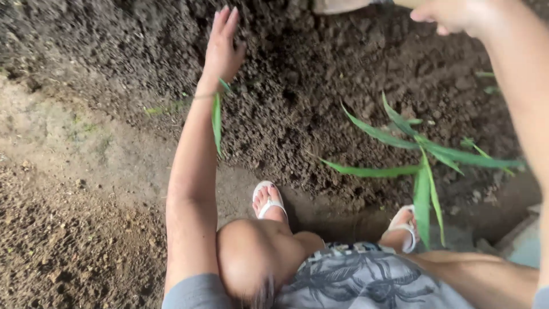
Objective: Digging and loosening soil in a garden patch using a hand trowel.
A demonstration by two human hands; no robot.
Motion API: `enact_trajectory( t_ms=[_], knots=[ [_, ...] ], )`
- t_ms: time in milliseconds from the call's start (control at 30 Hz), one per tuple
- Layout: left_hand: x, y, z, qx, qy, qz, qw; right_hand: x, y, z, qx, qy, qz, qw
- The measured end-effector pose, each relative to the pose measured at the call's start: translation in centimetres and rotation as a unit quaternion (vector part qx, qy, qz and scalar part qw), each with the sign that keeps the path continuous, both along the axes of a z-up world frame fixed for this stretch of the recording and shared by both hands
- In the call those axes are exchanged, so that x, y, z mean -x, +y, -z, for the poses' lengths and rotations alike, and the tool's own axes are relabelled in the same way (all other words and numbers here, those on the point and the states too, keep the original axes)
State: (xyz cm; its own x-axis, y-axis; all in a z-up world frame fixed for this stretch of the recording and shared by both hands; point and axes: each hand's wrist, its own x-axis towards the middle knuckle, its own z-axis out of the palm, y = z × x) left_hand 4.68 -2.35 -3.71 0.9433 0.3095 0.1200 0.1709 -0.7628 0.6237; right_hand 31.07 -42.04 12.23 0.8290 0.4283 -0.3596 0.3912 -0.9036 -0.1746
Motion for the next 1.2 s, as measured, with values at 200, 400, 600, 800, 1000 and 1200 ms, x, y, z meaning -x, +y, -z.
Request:
enact_trajectory(
  t_ms=[200,400,600,800,1000,1200],
  knots=[
    [-0.7,-0.7,-0.8,0.001,-0.025,0.020,1.000,0.7,-2.2,-2.1,-0.027,0.084,0.033,0.996],
    [-0.4,-0.8,-2.8,0.007,-0.001,0.030,1.000,2.8,-3.6,-6.9,0.064,-0.051,-0.114,0.990],
    [3.7,-0.7,-5.0,-0.124,0.130,0.030,0.983,6.3,-5.8,-9.8,-0.051,-0.121,-0.201,0.971],
    [10.3,-5.5,-8.2,0.083,0.515,0.073,0.850,-4.6,-18.8,4.3,-0.138,-0.012,-0.089,0.986],
    [5.6,-12.4,-7.1,0.002,0.283,0.316,0.905,2.9,-9.9,-2.1,-0.087,-0.182,-0.119,0.972],
    [-1.3,-14.2,-17.1,-0.137,0.325,0.216,0.911,2.0,-14.3,-2.2,-0.208,-0.115,-0.133,0.962]
  ],
)
